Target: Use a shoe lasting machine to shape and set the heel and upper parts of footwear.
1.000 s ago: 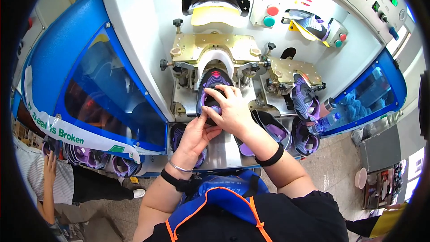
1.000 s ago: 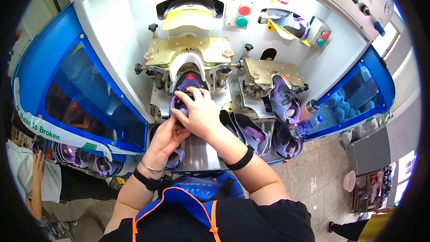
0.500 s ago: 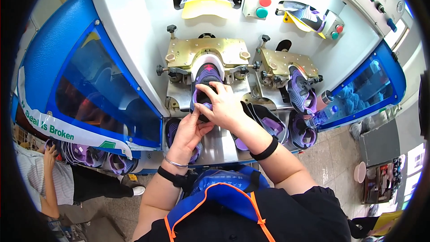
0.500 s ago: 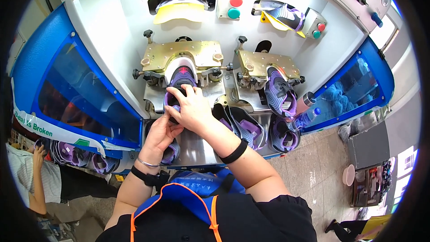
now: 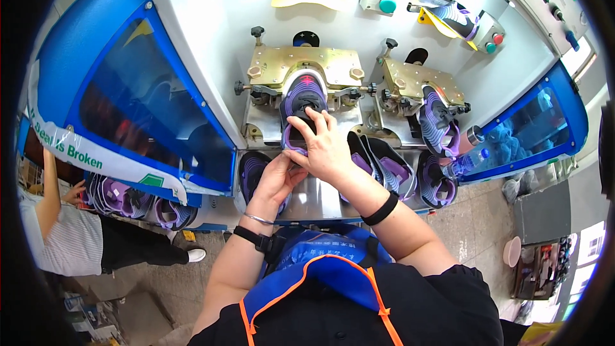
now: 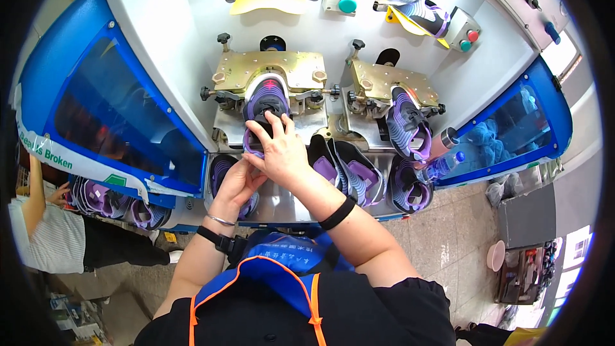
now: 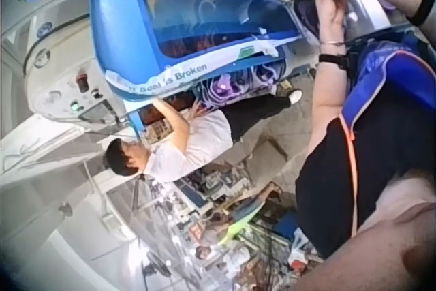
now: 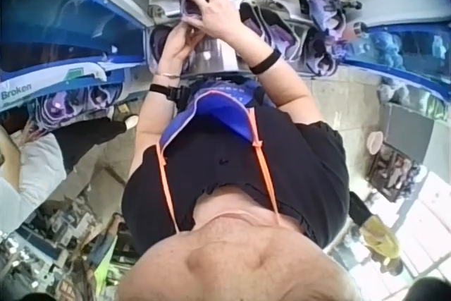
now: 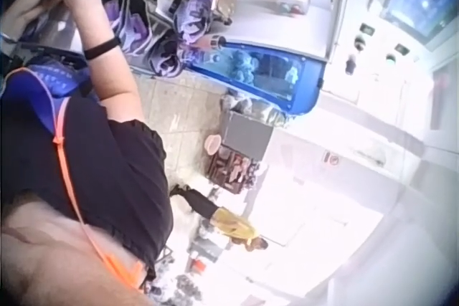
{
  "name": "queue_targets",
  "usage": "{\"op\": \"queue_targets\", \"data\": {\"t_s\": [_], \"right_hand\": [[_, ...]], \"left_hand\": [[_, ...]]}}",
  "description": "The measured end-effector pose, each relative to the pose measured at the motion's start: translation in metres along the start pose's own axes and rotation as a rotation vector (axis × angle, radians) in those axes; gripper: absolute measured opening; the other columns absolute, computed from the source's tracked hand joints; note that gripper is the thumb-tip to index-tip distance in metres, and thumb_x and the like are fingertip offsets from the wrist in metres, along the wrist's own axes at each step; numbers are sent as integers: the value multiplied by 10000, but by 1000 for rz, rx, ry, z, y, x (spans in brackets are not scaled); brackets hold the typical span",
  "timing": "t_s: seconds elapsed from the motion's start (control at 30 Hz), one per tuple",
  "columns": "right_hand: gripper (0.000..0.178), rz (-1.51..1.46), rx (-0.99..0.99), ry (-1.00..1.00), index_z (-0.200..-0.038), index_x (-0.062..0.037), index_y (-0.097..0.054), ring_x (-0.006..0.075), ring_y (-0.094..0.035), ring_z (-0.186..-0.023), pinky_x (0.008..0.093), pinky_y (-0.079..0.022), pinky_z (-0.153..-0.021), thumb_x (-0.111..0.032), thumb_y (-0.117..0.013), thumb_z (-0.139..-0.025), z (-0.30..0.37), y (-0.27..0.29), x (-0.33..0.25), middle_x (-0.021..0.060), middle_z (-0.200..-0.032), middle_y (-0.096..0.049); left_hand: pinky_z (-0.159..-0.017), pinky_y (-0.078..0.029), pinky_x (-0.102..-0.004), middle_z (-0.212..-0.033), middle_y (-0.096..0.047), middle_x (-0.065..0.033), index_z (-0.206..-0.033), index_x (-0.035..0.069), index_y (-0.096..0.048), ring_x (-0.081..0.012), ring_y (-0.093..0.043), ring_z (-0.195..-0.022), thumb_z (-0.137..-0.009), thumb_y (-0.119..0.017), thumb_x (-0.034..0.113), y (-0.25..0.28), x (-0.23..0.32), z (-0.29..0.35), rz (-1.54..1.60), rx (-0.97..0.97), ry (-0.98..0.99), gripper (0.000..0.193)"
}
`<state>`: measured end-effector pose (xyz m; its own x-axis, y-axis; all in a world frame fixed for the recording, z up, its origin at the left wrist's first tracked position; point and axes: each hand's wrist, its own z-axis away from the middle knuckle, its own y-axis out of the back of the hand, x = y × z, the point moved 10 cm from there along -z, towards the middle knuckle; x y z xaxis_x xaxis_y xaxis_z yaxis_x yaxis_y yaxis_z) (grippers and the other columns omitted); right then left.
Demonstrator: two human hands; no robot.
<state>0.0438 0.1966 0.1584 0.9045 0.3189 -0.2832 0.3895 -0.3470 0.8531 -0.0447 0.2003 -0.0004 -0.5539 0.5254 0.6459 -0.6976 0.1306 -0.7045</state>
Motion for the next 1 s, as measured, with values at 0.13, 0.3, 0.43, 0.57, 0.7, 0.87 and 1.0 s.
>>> {"op": "queue_targets", "data": {"t_s": [0.13, 0.3, 0.43, 0.57, 0.7, 0.87, 1.0], "right_hand": [[694, 33, 17, 38, -1370, -238, -492, 461, -372, -1317, 565, -343, -1058, -454, -743, -760, 6, 6, 1, 182, -1428, -419], [635, -77, 211, 542, -1303, -136, -533, 339, -542, -1183, 530, -427, -959, -295, -774, -738, 83, 25, -41, 104, -1347, -519], [557, -430, -421, 482, -1314, -111, -504, 333, -637, -967, 406, -537, -778, -284, -703, -823, 128, -75, -65, 128, -1255, -568], [551, -427, -582, 291, -1292, -110, -500, 378, -618, -985, 456, -524, -811, -297, -720, -823, 136, -121, -60, 135, -1154, -543], [416, -447, -324, 475, -1123, -104, -575, 332, -591, -916, 422, -529, -772, -240, -753, -772, 137, -85, -47, 113, -1072, -529], [323, -392, -152, 506, -1009, -117, -633, 276, -569, -870, 368, -516, -710, -183, -768, -723, 173, -28, -20, 70, -1002, -566], [301, -292, -82, 521, -968, -120, -656, 259, -570, -880, 358, -517, -708, -161, -774, -693, 183, -16, -12, 57, -973, -572]], "left_hand": [[-767, -574, -322, -1091, -659, -82, -1193, 90, -563, -212, -683, -882, -989, -551, 393, 3, 2, 7, -74, 13, 24, 365], [-741, -521, -284, -974, -676, -85, -1102, 22, -590, -164, -651, -822, -950, -609, 91, 92, 66, 72, -957, 537, -702, 168], [-900, -475, -292, -1089, -639, -105, -1155, -2, -566, -169, -612, -1002, -958, -552, 63, 147, 31, 100, -855, 727, -527, 208], [-938, -459, -302, -1115, -628, -114, -1163, -19, -554, -180, -599, -1042, -960, -584, 117, 153, 19, 107, -741, 775, -499, 246], [-991, -437, -331, -1181, -618, -132, -1224, -50, -532, -198, -579, -1114, -963, -614, 202, 163, 21, 106, -463, 748, -403, 371], [-1015, -447, -356, -1208, -629, -115, -1270, -4, -555, -189, -567, -1162, -981, -594, 179, 78, 32, 101, 86, 194, -272, 345], [-1026, -447, -335, -1244, -607, -101, -1384, 62, -483, -180, -570, -1152, -943, -605, 37, 8, 65, 121, 11, 21, -371, 459]]}}
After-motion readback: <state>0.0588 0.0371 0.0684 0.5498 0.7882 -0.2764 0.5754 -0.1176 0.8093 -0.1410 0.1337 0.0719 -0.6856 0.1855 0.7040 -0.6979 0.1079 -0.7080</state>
